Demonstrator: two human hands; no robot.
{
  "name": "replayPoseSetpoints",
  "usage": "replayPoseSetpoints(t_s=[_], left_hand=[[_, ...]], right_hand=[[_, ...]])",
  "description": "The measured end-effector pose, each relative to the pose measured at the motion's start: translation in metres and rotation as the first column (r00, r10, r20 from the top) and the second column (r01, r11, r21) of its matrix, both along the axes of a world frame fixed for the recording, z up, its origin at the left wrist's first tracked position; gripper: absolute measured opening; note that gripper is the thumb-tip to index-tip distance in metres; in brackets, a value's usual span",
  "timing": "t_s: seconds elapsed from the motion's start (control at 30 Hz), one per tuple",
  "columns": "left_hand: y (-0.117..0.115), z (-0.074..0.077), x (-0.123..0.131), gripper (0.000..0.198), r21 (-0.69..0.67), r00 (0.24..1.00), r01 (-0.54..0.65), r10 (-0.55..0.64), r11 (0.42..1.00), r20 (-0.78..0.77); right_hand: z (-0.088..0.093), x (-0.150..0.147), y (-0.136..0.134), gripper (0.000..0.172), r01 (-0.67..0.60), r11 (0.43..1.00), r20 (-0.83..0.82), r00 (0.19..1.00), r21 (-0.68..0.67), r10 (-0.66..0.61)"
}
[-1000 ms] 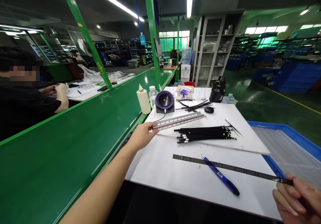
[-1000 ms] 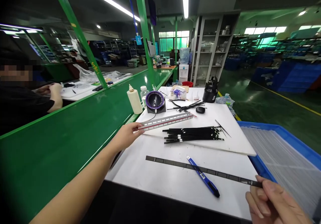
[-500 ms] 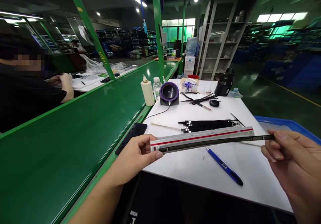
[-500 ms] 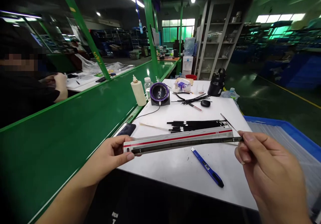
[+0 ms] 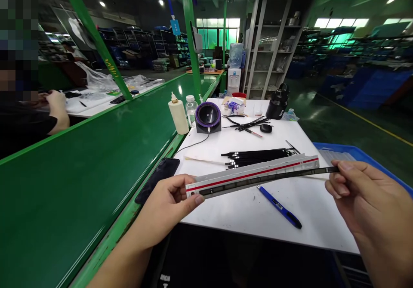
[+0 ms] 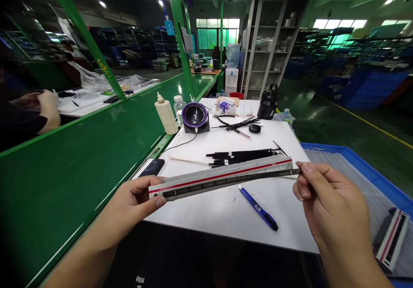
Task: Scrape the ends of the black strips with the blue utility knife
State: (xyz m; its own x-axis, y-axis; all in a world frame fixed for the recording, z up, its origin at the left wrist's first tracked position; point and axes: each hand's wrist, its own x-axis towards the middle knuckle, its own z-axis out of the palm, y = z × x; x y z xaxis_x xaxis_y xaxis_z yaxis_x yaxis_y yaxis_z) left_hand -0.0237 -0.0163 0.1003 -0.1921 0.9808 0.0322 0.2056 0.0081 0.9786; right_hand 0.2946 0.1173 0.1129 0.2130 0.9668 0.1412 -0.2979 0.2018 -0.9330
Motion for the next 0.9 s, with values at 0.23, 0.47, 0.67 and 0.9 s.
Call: replayPoseSetpoints(t_s=[0.23, 0.47, 0.67, 0.9], left_hand=[[0.000, -0.003, 0.002, 0.032, -0.012, 0.994, -0.097, 0.096, 0.995, -0.058], [0.006, -0.018, 0.010, 0.033, -0.011, 0.993, -0.122, 0.122, 0.993, -0.010], [0.012, -0.042, 0.031, 0.034, 0.007, 0.951, -0.247, 0.241, 0.969, 0.194], [0.024, -0.076, 0.071, 0.039, -0.077, 0.834, -0.295, 0.296, 0.952, 0.465]], right_hand=[[-0.003, -0.005, 0.003, 0.016, -0.042, 0.999, 0.039, 0.998, 0.008, 0.042], [-0.010, 0.000, 0.024, 0.023, -0.092, 0.996, 0.120, 0.989, 0.001, 0.091], [-0.027, -0.017, 0.024, 0.071, 0.145, 0.980, 0.241, 0.955, 0.135, -0.174], [-0.052, -0.101, -0.044, 0.039, -0.560, 0.824, -0.236, 0.814, -0.083, 0.530]])
